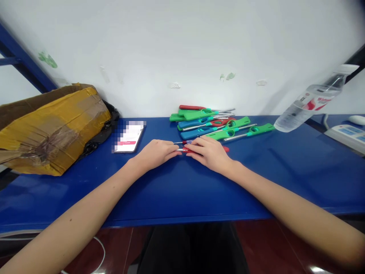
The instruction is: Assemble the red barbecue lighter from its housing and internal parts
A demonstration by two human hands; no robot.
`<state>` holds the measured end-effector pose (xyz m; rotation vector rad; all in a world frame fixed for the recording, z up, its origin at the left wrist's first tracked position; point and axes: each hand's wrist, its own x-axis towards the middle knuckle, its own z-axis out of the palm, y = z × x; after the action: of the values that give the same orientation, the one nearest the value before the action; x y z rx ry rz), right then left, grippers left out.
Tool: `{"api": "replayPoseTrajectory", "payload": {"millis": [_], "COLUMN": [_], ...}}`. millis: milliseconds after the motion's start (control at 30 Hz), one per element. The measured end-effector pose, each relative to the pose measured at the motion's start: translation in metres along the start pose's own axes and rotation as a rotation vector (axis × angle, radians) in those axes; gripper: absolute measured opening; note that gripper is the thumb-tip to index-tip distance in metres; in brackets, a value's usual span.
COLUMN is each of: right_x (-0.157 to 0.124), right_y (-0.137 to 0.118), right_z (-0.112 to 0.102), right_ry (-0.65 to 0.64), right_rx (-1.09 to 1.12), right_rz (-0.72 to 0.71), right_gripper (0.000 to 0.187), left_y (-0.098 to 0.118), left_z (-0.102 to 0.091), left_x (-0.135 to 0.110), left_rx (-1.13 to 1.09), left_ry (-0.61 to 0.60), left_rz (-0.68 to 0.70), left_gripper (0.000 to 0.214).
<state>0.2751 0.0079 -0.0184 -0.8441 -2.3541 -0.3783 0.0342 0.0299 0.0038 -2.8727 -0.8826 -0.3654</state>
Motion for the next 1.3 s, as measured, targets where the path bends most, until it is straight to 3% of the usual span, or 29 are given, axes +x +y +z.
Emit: {"api": "replayPoseTrajectory", "payload": {"millis": [400,800,1100,1300], "right_x": [0.0004,0.0002,-0.0009,-0.0007], "right_y": [-0.0018,0.0019,0.0032,0.0026], "right_z": [0.0002,-0.0002,0.0005,-0.0010], "right_ry": [0.064,-0.028,-0.012,-0.068], "right_rx": [-0.013,0.051,0.045,0.066], "right_rz": [-0.067,0.003,0.009,0.020], "right_gripper": [0.021,0.025,0.027,0.026], "left_y": [0.0035,0.0025,-0.0014,0.0011], "left_z": [0.0020,0.0083,0.0012,0.0009], "left_x": [0.0006,-0.0028,-0.0030,-0.0025], "left_rx": [-0.044,0.042,0.032,0.054], "left_ry": [0.004,0.142,0.090,0.080], "left_rz": [-0.041,-0.012,-0.013,-0.011], "left_gripper": [0.033,0.036,0.035,0.035]}}
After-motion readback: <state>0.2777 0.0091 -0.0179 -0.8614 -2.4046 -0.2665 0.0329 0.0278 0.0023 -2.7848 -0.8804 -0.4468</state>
